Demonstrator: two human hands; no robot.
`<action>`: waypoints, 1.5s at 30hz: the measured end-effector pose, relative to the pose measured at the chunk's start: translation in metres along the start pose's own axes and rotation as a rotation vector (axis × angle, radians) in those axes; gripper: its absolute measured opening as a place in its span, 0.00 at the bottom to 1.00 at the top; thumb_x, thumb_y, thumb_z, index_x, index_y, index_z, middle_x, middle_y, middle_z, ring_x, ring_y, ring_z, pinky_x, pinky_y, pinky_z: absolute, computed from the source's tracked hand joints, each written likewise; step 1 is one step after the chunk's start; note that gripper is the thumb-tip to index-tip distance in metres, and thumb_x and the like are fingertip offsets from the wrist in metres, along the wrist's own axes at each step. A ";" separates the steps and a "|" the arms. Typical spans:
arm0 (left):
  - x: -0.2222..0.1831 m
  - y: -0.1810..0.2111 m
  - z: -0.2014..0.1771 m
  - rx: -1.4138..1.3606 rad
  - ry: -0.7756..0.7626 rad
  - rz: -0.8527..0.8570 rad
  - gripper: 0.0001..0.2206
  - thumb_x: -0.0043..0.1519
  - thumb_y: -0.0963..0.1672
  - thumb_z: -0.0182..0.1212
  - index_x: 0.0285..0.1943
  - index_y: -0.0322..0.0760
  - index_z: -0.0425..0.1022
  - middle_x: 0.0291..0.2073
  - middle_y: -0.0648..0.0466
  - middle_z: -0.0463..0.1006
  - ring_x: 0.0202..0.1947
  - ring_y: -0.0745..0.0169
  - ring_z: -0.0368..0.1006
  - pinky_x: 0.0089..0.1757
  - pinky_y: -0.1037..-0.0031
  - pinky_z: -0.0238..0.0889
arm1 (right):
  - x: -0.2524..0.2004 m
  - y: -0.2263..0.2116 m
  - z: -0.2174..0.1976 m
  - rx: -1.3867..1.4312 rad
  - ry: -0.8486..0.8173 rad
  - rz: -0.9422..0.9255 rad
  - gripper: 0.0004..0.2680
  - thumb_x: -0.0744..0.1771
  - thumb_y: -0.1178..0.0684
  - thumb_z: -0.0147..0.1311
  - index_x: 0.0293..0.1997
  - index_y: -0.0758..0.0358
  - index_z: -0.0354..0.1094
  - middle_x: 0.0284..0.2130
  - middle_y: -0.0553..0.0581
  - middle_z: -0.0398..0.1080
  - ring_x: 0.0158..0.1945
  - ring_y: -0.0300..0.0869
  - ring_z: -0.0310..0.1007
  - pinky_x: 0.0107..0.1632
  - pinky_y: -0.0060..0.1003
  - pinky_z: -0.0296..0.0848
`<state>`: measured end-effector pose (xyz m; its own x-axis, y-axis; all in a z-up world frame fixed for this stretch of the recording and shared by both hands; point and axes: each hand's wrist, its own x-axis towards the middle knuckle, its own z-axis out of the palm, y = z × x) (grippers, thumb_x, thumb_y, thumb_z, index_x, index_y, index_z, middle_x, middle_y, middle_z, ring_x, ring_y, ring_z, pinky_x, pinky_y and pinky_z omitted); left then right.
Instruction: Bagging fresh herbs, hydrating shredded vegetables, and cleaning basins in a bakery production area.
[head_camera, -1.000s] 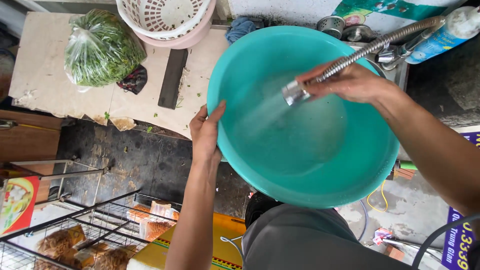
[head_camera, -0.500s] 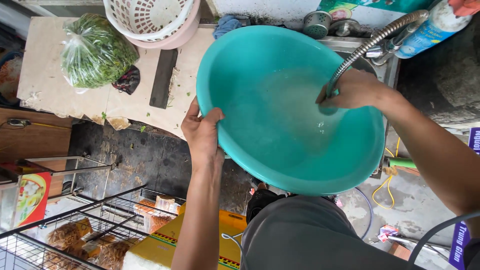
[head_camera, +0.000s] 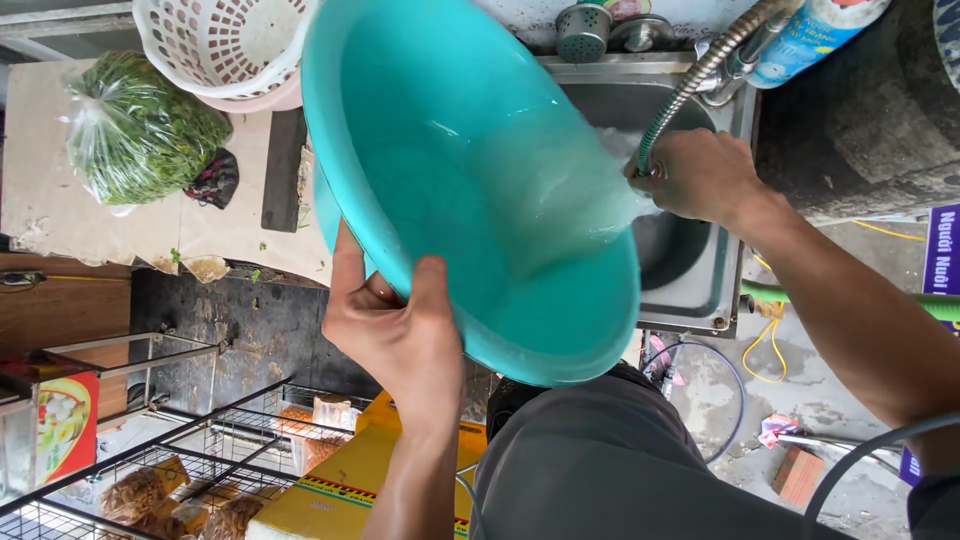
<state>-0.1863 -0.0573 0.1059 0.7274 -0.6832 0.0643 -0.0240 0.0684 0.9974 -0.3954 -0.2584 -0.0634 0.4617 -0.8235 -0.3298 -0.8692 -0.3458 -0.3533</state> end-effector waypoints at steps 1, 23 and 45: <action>-0.001 0.002 0.003 0.006 -0.008 0.018 0.26 0.59 0.31 0.54 0.70 0.20 0.68 0.38 0.55 0.81 0.31 0.80 0.70 0.34 0.87 0.62 | 0.003 0.004 0.005 -0.049 0.005 0.030 0.07 0.65 0.42 0.62 0.46 0.41 0.79 0.38 0.51 0.79 0.44 0.50 0.79 0.48 0.50 0.74; -0.048 -0.004 0.025 0.715 -0.039 0.619 0.22 0.59 0.35 0.64 0.65 0.29 0.74 0.37 0.49 0.85 0.21 0.75 0.75 0.29 0.80 0.69 | 0.061 0.011 0.235 1.957 -0.232 0.570 0.09 0.72 0.46 0.44 0.42 0.59 0.65 0.29 0.52 0.66 0.25 0.38 0.66 0.24 0.35 0.63; -0.052 0.011 -0.051 0.743 -0.350 0.960 0.17 0.62 0.35 0.67 0.60 0.19 0.72 0.27 0.54 0.80 0.22 0.70 0.73 0.30 0.73 0.68 | 0.115 0.091 0.260 0.844 0.124 0.092 0.13 0.75 0.54 0.52 0.36 0.76 0.66 0.36 0.71 0.64 0.35 0.62 0.58 0.44 0.52 0.47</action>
<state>-0.1890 0.0157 0.1115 -0.0144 -0.7483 0.6632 -0.9016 0.2965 0.3150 -0.3753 -0.2673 -0.3614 0.3303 -0.8921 -0.3083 -0.4569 0.1346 -0.8793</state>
